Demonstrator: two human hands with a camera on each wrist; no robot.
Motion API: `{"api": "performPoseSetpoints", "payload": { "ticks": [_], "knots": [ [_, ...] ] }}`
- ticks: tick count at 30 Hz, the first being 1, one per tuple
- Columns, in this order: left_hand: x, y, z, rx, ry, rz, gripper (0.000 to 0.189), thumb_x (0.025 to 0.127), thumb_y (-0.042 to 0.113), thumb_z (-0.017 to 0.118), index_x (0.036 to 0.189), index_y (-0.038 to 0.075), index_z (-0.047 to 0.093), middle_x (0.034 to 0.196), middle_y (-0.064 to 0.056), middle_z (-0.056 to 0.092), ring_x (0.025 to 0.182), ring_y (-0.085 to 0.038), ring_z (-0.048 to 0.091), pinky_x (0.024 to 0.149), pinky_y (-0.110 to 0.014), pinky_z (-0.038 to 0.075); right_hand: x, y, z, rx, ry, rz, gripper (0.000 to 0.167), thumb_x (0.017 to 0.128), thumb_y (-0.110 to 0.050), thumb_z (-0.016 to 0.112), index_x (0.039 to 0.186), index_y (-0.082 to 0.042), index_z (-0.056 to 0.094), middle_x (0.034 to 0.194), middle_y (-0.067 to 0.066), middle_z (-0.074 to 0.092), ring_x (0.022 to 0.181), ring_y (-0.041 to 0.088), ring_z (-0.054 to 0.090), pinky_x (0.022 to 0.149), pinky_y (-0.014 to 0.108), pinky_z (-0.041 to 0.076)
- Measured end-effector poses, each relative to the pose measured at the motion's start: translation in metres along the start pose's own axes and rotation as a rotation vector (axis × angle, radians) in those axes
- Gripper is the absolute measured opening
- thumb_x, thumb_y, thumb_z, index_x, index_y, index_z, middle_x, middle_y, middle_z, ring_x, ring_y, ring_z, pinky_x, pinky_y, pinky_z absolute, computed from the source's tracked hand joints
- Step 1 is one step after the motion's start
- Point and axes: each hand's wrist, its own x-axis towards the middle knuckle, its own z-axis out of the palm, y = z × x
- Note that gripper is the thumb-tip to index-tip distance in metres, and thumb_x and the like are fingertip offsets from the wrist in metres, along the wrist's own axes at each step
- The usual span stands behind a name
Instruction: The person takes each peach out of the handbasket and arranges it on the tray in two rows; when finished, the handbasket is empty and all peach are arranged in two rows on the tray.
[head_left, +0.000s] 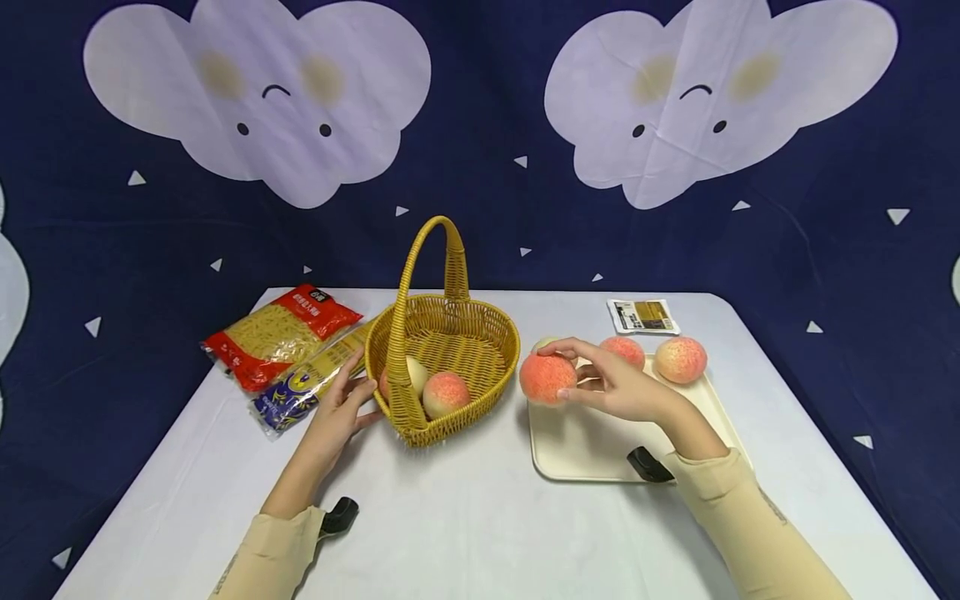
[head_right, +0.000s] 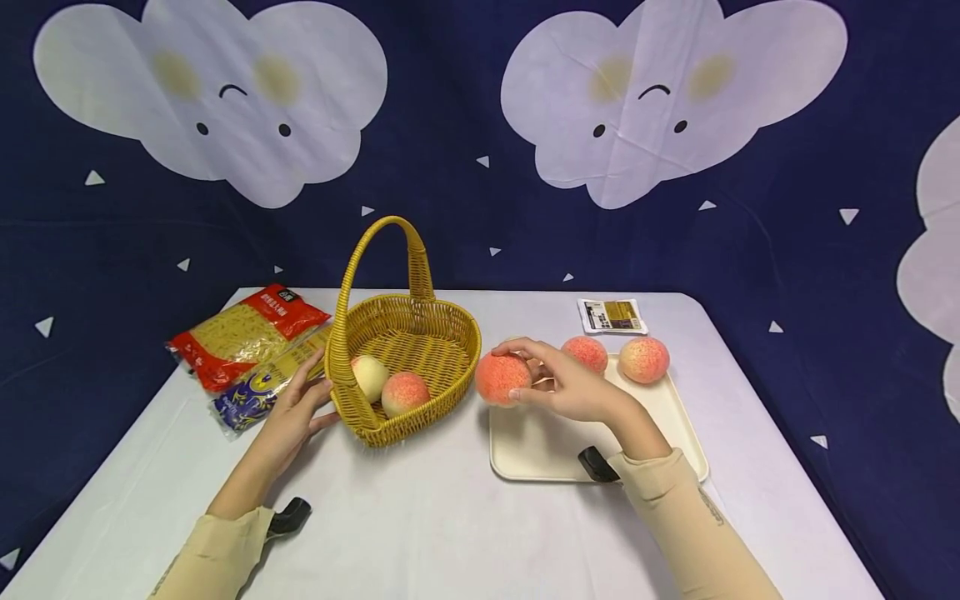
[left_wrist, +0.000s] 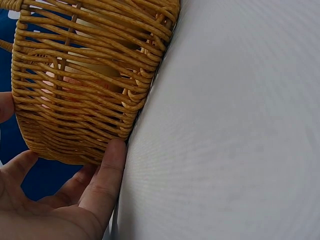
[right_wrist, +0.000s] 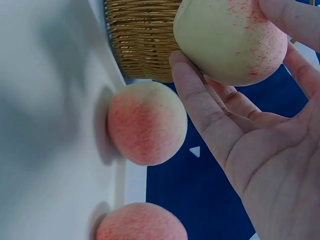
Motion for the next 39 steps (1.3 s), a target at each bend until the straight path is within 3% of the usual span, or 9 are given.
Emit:
{"api": "performPoseSetpoints", "payload": {
  "ticks": [14, 23, 30, 39],
  "knots": [
    [0.002, -0.001, 0.0, 0.005, 0.002, 0.014, 0.066, 0.116, 0.032, 0.049, 0.173, 0.041, 0.016, 0.161, -0.023, 0.036, 0.146, -0.035, 0.049, 0.106, -0.038, 0.063, -0.014, 0.012, 0.006, -0.044, 0.005, 0.021, 0.056, 0.099, -0.014, 0.078, 0.15, -0.009, 0.055, 0.15, 0.015, 0.059, 0.113, 0.027, 0.073, 0.098, 0.033, 0.065],
    [0.0, -0.001, 0.0, 0.009, -0.001, 0.018, 0.066, 0.116, 0.031, 0.047, 0.173, 0.041, 0.015, 0.16, -0.023, 0.035, 0.144, -0.034, 0.05, 0.107, -0.039, 0.063, -0.021, 0.016, 0.012, -0.066, 0.007, 0.043, 0.054, 0.098, -0.021, 0.081, 0.147, -0.018, 0.058, 0.149, 0.008, 0.061, 0.121, 0.024, 0.067, 0.095, 0.032, 0.065],
    [0.0, -0.001, 0.0, 0.005, -0.001, 0.017, 0.066, 0.116, 0.03, 0.047, 0.173, 0.039, 0.016, 0.16, -0.024, 0.036, 0.144, -0.035, 0.049, 0.106, -0.038, 0.063, -0.026, 0.021, 0.017, -0.06, 0.001, 0.066, 0.057, 0.098, -0.017, 0.08, 0.149, -0.016, 0.056, 0.149, 0.012, 0.059, 0.116, 0.02, 0.067, 0.095, 0.03, 0.064],
    [-0.001, 0.001, 0.001, -0.003, -0.003, 0.017, 0.065, 0.117, 0.028, 0.046, 0.173, 0.04, 0.016, 0.16, -0.023, 0.035, 0.145, -0.035, 0.049, 0.108, -0.041, 0.062, -0.028, 0.03, 0.023, -0.064, -0.006, 0.045, 0.056, 0.097, -0.02, 0.081, 0.148, -0.019, 0.058, 0.149, 0.007, 0.06, 0.118, 0.019, 0.068, 0.099, 0.031, 0.063]
  ]
}}
